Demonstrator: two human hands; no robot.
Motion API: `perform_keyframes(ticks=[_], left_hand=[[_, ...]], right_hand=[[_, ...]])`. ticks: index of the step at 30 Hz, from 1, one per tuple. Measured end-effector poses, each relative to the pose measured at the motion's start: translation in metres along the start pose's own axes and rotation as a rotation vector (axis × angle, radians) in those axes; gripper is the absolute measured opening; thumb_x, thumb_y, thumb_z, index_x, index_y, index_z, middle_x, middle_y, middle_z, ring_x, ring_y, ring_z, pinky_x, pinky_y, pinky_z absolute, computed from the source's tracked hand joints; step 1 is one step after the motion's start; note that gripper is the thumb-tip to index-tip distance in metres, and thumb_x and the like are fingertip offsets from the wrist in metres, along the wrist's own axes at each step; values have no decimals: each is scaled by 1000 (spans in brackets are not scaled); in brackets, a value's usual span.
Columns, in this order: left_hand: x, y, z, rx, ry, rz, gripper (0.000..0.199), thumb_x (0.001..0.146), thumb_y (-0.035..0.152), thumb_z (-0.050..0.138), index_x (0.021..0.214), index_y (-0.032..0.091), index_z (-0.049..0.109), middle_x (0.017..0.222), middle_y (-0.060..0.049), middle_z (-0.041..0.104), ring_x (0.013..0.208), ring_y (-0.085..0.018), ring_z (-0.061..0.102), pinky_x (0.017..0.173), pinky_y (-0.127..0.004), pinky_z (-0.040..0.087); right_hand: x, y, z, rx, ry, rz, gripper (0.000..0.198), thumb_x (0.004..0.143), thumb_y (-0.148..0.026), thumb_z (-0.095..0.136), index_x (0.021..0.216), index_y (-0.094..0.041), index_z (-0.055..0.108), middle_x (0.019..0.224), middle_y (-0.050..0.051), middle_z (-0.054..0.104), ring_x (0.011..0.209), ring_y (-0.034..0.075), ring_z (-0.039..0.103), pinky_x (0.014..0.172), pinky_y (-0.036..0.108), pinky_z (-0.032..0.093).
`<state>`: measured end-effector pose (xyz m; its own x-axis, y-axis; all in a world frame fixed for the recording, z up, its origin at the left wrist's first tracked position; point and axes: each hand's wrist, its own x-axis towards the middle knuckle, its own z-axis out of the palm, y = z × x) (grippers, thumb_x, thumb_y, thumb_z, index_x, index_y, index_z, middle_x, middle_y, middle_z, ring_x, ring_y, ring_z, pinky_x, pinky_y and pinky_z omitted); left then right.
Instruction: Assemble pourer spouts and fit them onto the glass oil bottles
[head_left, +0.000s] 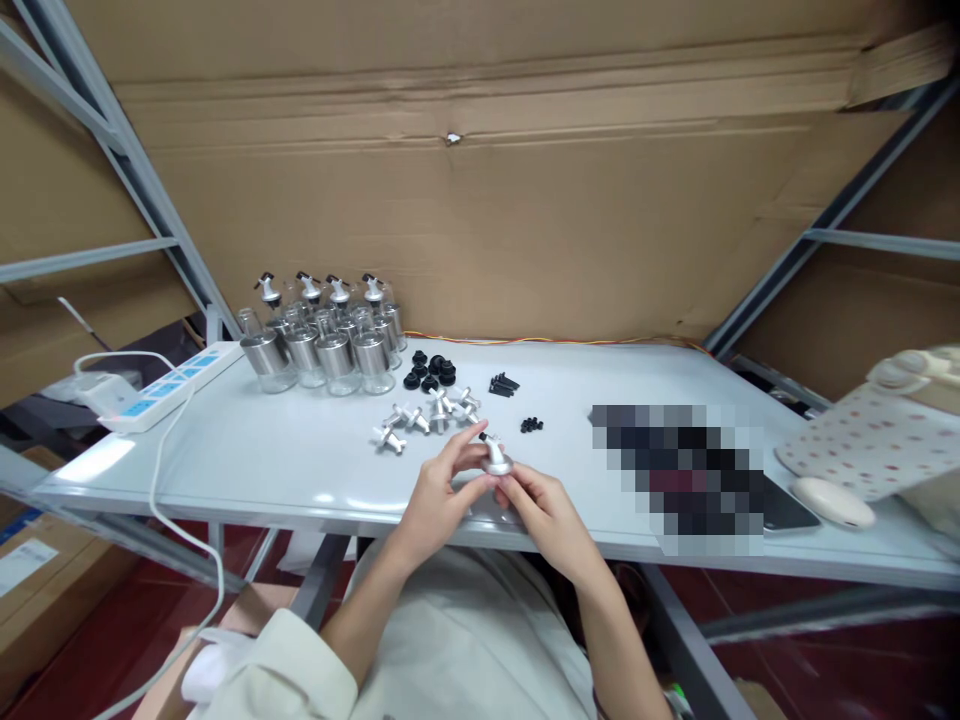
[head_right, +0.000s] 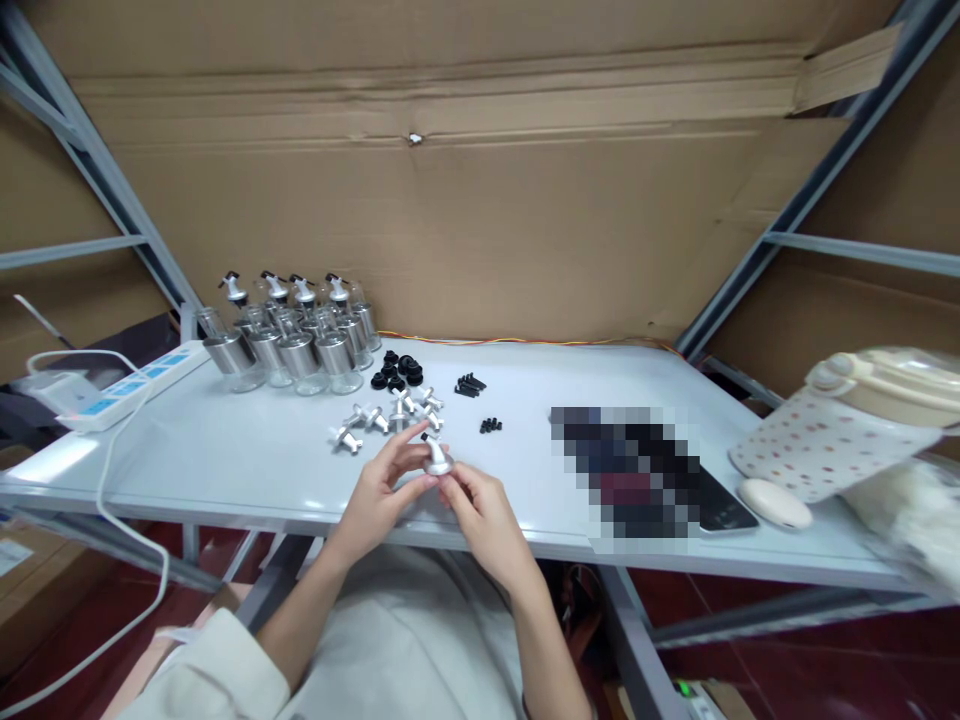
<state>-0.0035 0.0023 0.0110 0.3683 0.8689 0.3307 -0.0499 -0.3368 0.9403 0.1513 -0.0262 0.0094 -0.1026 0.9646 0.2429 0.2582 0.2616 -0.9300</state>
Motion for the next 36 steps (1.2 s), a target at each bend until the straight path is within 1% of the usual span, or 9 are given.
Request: perform_keyframes(ticks=[5,10,16,19,22,25,28,32,36], left_hand=[[0,1,1,15,3,-12,40,81,21,63,121,22,58,113,-6,67,101,-17,64,96,-31,47],[0,3,1,77,32,45,15,81,21,64,95,18,71,105,-8,69,100,-19,64,94,-31,48],[0,4,0,77,87,48,15,83,21,61,94,18,71,102,-7,70,103,-20,63,95,-30,47],[1,5,1,59,90,36,16,83,22,61,94,18,71,103,-7,70,103,-19,62,93,-29,48],[1,7,2,55,78,16,16,83,22,61,95,17,71,104,-8,69,104,-19,62,89,-29,51],[1,7,2,36,58,-5,18,82,22,62,96,16,71,105,-9,68,102,-19,63,88,-29,53],[1,4,2,4,69,-5,22,79,22,66,100,17,70,107,-8,66,102,-19,63,91,-30,53],[1,0,2,3,73,9,29,75,15,67,104,19,69,110,-7,65,105,-19,63,94,-31,53],[1,-1,3,1,81,15,29,76,15,66,105,18,68,111,-7,65,103,-18,63,94,-31,53]], right_hand=[[-1,-1,1,-31,21,-19,32,89,-38,47,64,-18,51,60,-2,49,57,12,44,55,24,35],[-1,-2,2,-58,34,-38,30,88,-38,50,66,-18,56,62,-2,50,60,13,46,56,24,37],[1,-4,-10,-104,28,-19,24,86,-39,55,83,-18,67,75,2,63,65,15,54,61,26,43],[8,-2,-25,-290,119,-55,23,87,-36,53,90,-19,67,86,6,67,73,18,58,66,29,46],[24,0,-40,-557,179,-149,22,89,-29,48,96,-18,66,94,9,65,90,23,58,82,36,46],[46,0,-49,-800,91,-182,28,90,-23,44,108,-15,64,108,13,64,105,27,54,92,40,42],[63,0,-50,-973,-25,-115,35,90,-17,40,119,-12,60,121,16,62,114,29,51,95,42,41],[65,7,-44,-1075,-42,5,38,88,-12,41,122,-12,58,126,17,60,117,30,51,94,43,41],[56,13,-39,-1043,-15,30,39,88,-12,41,124,-13,58,132,17,56,121,31,49,94,45,42]])
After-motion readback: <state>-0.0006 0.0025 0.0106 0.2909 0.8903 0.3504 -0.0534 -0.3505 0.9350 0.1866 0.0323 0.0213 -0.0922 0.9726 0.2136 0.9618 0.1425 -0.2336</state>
